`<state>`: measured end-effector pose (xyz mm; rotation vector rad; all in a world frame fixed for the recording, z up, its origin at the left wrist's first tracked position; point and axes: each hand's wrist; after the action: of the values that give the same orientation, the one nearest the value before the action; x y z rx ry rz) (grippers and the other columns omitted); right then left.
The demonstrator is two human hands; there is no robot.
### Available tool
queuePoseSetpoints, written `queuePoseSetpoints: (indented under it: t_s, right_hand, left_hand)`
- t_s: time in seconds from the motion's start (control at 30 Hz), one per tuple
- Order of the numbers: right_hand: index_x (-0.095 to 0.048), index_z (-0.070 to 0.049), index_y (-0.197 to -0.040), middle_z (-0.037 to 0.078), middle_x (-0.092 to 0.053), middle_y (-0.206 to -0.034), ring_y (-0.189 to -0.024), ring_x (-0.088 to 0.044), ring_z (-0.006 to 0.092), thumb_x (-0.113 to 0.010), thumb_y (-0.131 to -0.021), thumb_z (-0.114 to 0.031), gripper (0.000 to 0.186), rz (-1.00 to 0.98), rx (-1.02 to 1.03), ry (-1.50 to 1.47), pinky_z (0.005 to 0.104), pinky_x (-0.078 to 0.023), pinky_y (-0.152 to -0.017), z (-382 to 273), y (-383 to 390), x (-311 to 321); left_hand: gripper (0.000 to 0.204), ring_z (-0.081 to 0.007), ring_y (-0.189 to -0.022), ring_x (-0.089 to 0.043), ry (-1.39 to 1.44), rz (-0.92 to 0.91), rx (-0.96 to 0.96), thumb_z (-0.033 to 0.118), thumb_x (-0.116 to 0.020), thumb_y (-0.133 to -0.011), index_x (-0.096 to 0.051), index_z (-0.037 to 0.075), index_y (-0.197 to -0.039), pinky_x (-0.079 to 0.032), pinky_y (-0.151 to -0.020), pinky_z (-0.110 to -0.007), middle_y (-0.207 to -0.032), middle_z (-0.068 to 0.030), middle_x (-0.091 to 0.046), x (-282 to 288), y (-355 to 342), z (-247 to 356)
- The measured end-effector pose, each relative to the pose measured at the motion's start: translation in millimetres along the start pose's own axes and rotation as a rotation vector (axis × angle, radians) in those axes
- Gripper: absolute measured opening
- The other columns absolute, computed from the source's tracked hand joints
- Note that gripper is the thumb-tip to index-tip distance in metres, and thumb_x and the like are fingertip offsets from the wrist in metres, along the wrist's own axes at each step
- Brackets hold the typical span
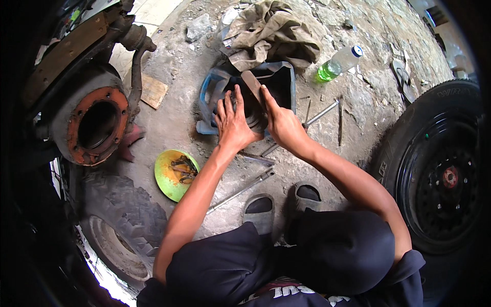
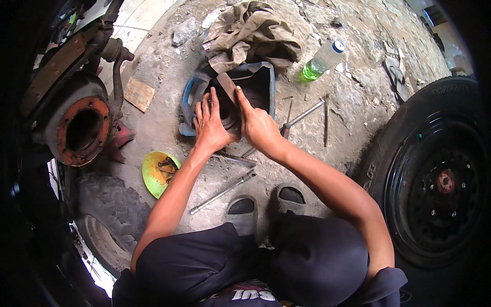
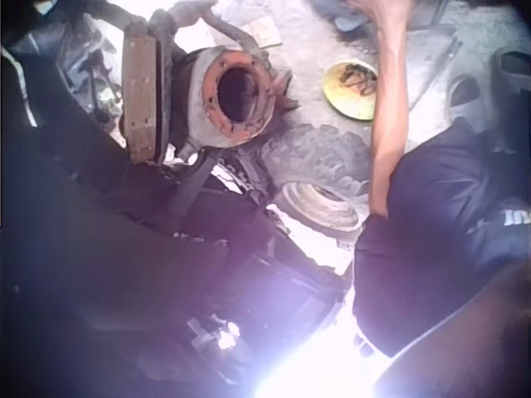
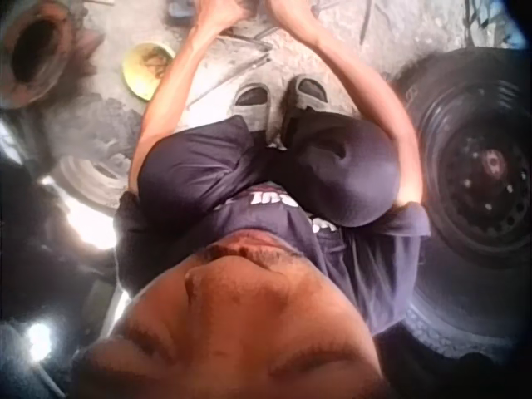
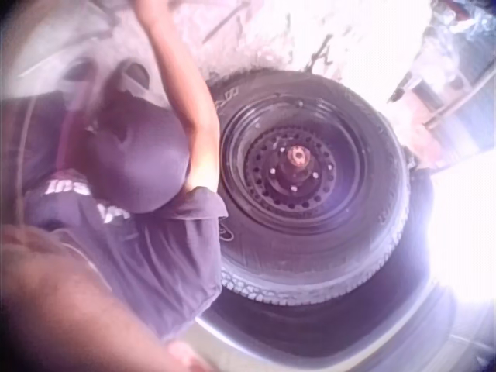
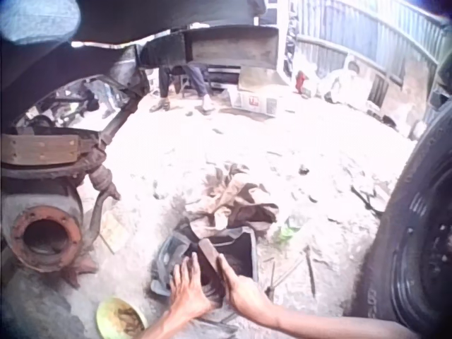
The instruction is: The person scrapes debris from a metal vehicle component using a screwdriver and wipes it with a cloth.
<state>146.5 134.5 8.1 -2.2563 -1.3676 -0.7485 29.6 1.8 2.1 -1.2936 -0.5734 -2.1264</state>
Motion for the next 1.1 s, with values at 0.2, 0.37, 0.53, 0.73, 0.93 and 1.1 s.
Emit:
queuePoseSetpoints:
  t_s: [0.2, 0.37, 0.53, 0.73, 0.93, 1.1]
  right_hand:
    - [-0.019, -0.013, -0.165, 0.036, -0.064, -0.078, -0.074, -0.065, 0.0536, -0.049, -0.099, -0.004, 0.072, -0.116, -0.123, -0.027, 0.0615, -0.049, -0.07, -9.5, 66.3, 10.6]
    - [-0.021, -0.011, -0.163, 0.035, -0.065, -0.08, -0.072, -0.065, 0.0538, -0.049, -0.101, -0.007, 0.068, -0.116, -0.133, 0.032, 0.0621, -0.05, -0.069, -7.2, 32.4, 15.3]
    - [-0.02, -0.011, -0.163, 0.034, -0.065, -0.079, -0.069, -0.065, 0.0525, -0.051, -0.101, -0.009, 0.069, -0.042, 0.066, -0.003, 0.0609, -0.051, -0.065, 9.6, -1.0, 10.6]
    - [-0.018, -0.013, -0.164, 0.034, -0.065, -0.077, -0.07, -0.065, 0.0532, -0.048, -0.1, -0.005, 0.071, -0.189, -0.067, 0.003, 0.0627, -0.05, -0.067, -0.3, 56.1, 26.6]
    - [-0.024, -0.014, -0.163, 0.038, -0.064, -0.085, -0.075, -0.064, 0.0549, -0.047, -0.102, -0.005, 0.066, -0.024, 0.118, -0.061, 0.0622, -0.047, -0.067, 12.2, -9.4, 9.6]
    - [-0.021, -0.016, -0.164, 0.037, -0.064, -0.082, -0.073, -0.065, 0.0547, -0.047, -0.103, -0.006, 0.067, -0.226, -0.139, 0.005, 0.0637, -0.047, -0.067, -8.7, 61.9, 30.2]
  left_hand:
    - [0.154, -0.054, -0.147, -0.026, -0.003, 0.009, 0.028, 0.033, -0.098, -0.049, -0.001, 0.014, -0.167, -0.028, -0.112, -0.072, -0.163, -0.0301, -0.025, 3.0, 9.3, -11.0]
    - [0.153, -0.0543, -0.146, -0.027, -0.028, -0.009, 0.011, 0.033, -0.097, -0.049, -0.001, 0.015, -0.167, -0.028, -0.113, -0.07, -0.163, -0.0303, -0.025, -2.3, 5.8, -1.1]
    - [0.151, -0.0532, -0.147, -0.028, -0.026, -0.008, 0.026, 0.035, -0.095, -0.049, -0.003, 0.015, -0.167, -0.028, -0.115, -0.067, -0.162, -0.0293, -0.027, -0.6, 2.1, 2.9]
    - [0.151, -0.051, -0.147, -0.028, -0.053, -0.005, -0.021, 0.034, -0.095, -0.05, -0.002, 0.014, -0.167, -0.03, -0.114, -0.067, -0.162, -0.0293, -0.027, 0.1, 7.8, -10.5]
    - [0.149, -0.0506, -0.146, -0.029, -0.022, -0.02, -0.053, 0.036, -0.094, -0.051, -0.004, 0.013, -0.167, -0.031, -0.114, -0.066, -0.162, -0.0285, -0.028, 4.8, -2.9, -2.7]
    - [0.153, -0.0516, -0.148, -0.027, -0.017, -0.028, -0.019, 0.035, -0.097, -0.049, -0.002, 0.016, -0.168, -0.033, -0.111, -0.066, -0.163, -0.0292, -0.025, 4.8, 3.9, -17.8]
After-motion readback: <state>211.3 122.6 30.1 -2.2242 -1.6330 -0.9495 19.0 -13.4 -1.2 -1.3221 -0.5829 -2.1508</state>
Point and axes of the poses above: each hand's wrist, its own y-axis away from the middle knuckle, its own x-axis out of the back of the hand, z = x × y
